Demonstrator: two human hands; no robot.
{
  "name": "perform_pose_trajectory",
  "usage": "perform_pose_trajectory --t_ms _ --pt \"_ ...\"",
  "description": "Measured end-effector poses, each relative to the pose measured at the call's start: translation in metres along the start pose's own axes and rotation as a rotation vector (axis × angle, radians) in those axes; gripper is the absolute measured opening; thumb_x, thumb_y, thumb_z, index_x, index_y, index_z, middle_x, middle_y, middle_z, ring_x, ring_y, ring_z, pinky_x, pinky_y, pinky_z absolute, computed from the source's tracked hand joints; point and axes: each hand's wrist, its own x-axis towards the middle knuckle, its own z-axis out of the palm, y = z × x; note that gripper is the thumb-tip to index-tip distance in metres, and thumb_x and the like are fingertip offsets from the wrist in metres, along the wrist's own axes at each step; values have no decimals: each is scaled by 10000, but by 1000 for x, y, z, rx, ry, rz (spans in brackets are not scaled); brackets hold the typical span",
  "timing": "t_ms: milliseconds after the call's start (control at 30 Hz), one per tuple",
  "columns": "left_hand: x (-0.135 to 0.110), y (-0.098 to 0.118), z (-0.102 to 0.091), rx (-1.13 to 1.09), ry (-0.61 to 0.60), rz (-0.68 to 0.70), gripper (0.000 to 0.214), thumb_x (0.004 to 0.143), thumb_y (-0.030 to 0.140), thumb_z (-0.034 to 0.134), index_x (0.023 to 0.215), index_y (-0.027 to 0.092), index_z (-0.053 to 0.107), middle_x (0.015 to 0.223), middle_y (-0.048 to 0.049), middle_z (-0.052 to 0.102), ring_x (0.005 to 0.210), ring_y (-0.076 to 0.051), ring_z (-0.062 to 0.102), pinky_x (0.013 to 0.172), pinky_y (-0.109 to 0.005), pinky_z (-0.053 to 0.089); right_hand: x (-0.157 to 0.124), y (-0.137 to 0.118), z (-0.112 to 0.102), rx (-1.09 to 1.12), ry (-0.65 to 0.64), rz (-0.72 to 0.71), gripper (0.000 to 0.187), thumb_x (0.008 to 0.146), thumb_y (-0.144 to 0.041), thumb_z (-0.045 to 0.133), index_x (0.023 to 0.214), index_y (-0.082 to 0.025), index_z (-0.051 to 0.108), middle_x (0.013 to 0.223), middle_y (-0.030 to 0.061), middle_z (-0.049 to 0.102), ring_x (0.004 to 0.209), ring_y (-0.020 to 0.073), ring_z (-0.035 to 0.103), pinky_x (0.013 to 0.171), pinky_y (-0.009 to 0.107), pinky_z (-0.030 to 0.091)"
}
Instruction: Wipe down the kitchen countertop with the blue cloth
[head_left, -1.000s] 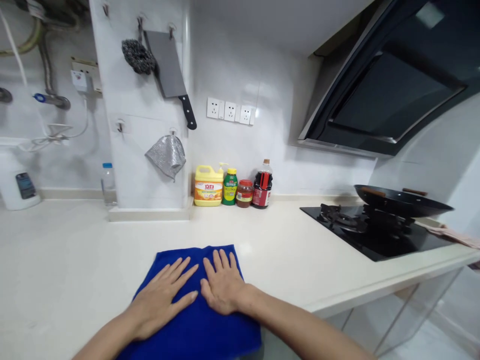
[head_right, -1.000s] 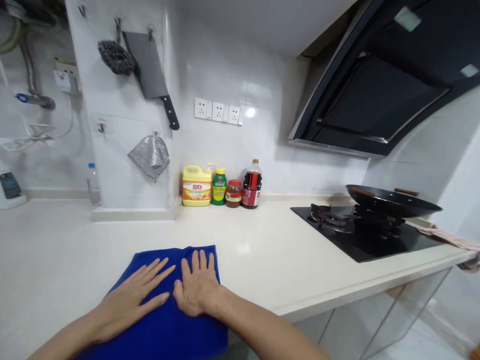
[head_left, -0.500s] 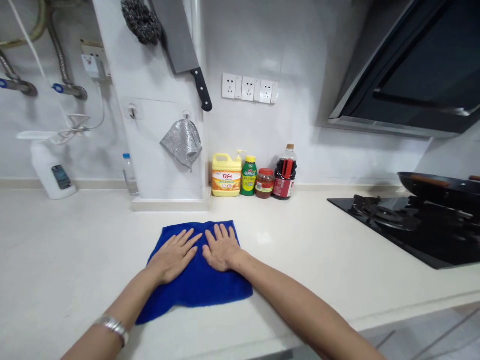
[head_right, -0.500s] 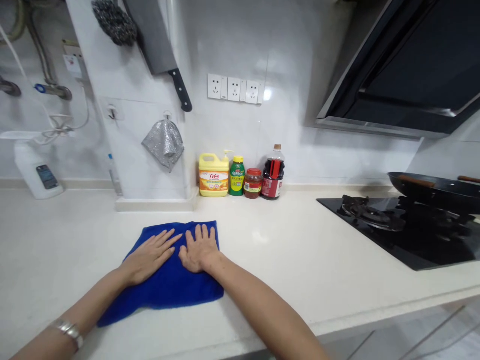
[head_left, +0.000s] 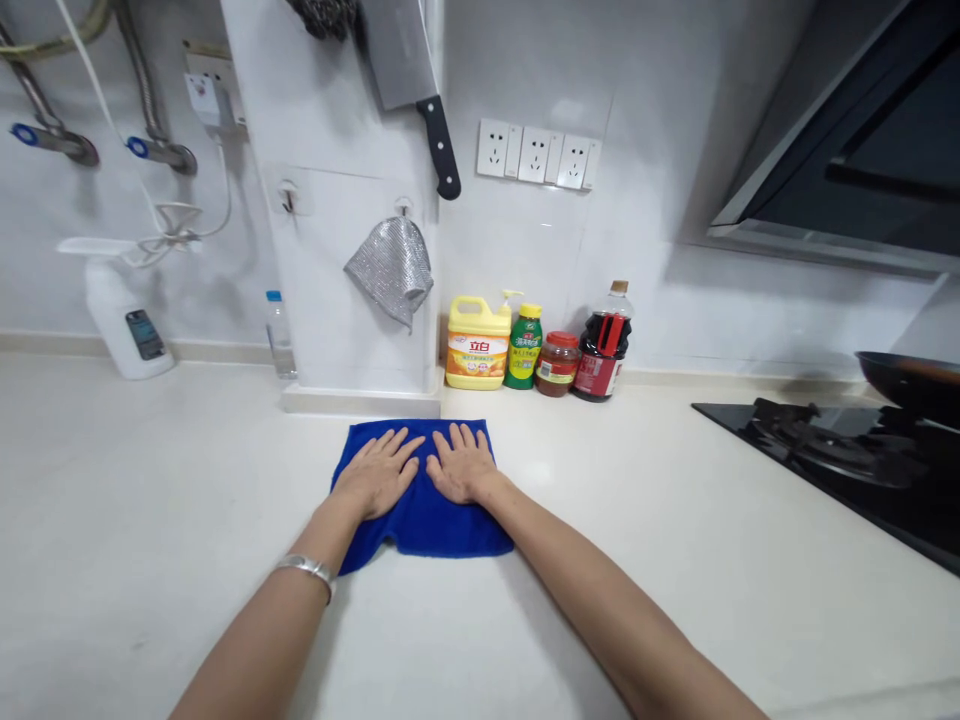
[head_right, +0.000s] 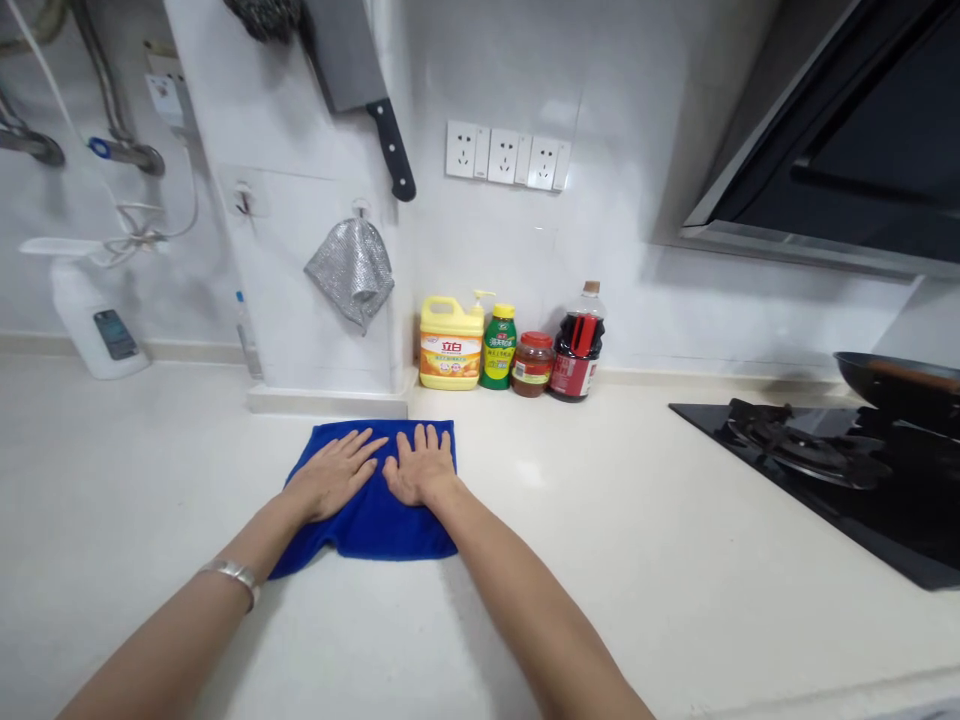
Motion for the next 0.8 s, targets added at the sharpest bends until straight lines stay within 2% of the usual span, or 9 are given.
perform_pose_trajectory --t_ms 233,400,567,800 --pt "22 -10 3 -32 3 10 593 982 471 185 1526 263 298 1622 -51 174 1501 -243 136 1223 -463 132 21 4 0 -34 10 16 653 999 -486 196 1575 -179 192 1643 121 114 1505 309 82 1181 527 44" --pt "22 -8 3 -39 6 -16 586 984 455 196 1529 261 291 1620 -55 182 1500 -249 140 1224 -465 132 23 4 1 -47 23 23 644 1005 -482 197 1575 -183 194 1641 123 130 1505 301 95 1185 517 52" --pt "7 -1 0 -25 13 -46 582 987 447 218 1528 246 294 1614 -80 197 1495 -267 157 1221 -474 147 8 2 1 -50 44 18 641 1005 -481 194 1569 -178 222 1631 140 167 1500 306 125 1186 514 85" --pt "-35 17 -1 4 22 -19 578 992 455 224 1527 248 295 1611 -84 204 1492 -268 169 1218 -471 162 -37 2 -2 -28 31 -11 636 1009 -481 207 1569 -182 223 1634 128 159 1505 288 112 1193 496 67"
